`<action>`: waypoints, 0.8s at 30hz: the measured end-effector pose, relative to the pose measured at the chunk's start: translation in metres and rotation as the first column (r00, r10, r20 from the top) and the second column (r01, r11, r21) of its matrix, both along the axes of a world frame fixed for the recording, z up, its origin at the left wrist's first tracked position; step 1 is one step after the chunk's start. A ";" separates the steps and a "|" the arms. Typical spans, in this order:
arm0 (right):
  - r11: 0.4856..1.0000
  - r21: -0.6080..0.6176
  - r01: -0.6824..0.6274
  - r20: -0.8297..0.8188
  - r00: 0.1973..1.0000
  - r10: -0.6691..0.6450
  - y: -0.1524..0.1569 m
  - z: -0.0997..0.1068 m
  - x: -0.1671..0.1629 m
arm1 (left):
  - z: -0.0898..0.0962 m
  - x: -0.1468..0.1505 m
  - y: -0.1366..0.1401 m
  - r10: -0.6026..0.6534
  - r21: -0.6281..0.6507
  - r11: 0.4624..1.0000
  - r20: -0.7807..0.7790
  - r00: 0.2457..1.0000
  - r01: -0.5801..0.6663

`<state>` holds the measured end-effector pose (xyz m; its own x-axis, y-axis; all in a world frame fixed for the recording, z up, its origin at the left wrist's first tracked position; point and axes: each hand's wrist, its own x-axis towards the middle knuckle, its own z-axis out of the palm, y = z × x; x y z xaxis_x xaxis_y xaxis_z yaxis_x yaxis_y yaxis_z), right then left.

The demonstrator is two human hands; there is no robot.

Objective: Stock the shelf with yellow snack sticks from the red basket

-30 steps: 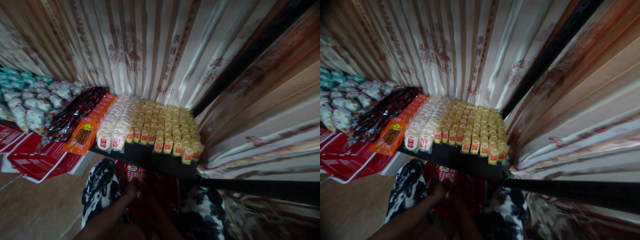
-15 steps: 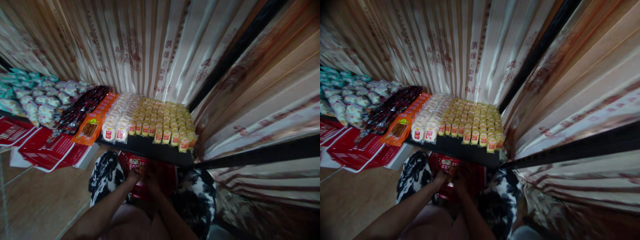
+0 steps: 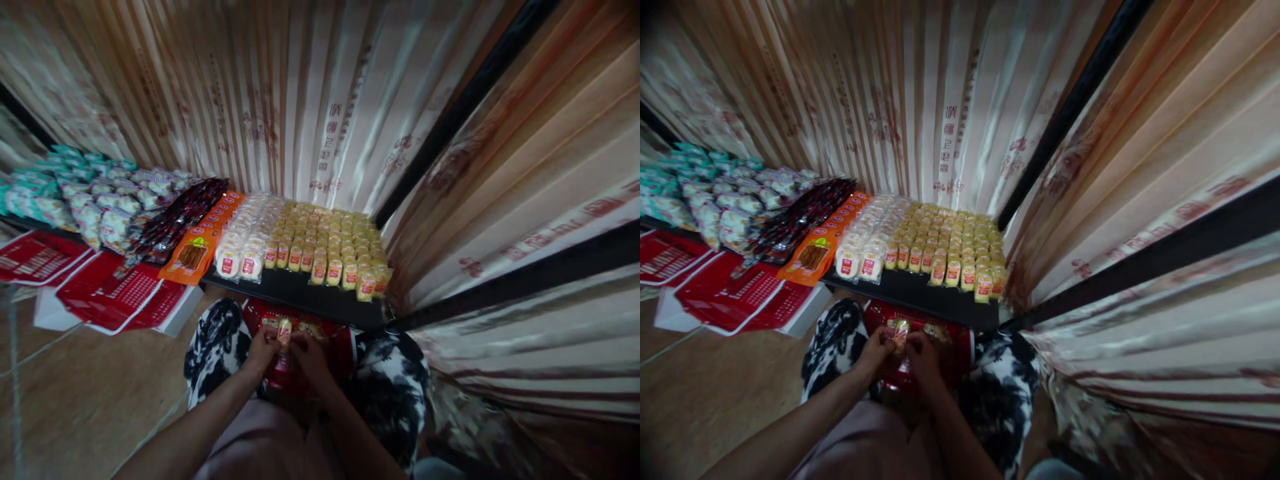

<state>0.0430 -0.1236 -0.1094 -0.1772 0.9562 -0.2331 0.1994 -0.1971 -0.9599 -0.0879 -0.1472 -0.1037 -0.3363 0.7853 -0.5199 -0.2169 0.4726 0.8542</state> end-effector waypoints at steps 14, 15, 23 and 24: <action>0.995 0.048 -0.090 -0.045 0.995 0.092 0.011 0.044 0.004 | 0.056 -0.015 0.019 -0.133 0.085 0.988 0.086 0.987 0.126; 0.993 0.077 -0.094 -0.012 0.995 0.096 0.012 0.046 0.005 | 0.059 -0.016 0.020 -0.159 0.082 0.985 0.083 0.984 0.152; 0.819 0.541 -0.192 0.443 0.893 -0.083 0.018 0.068 0.016 | 0.084 -0.033 0.032 -0.517 0.064 0.842 -0.183 0.836 0.535; 0.792 0.555 -0.254 0.481 0.875 -0.056 0.019 0.070 0.017 | 0.087 -0.036 0.035 -0.561 0.069 0.804 -0.245 0.791 0.591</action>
<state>0.0599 -0.1042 -0.0397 -0.3019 0.9090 0.2872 0.6201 0.4161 -0.6651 -0.1235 -0.1126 -0.0169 0.1159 0.9231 -0.3666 0.2433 0.3314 0.9116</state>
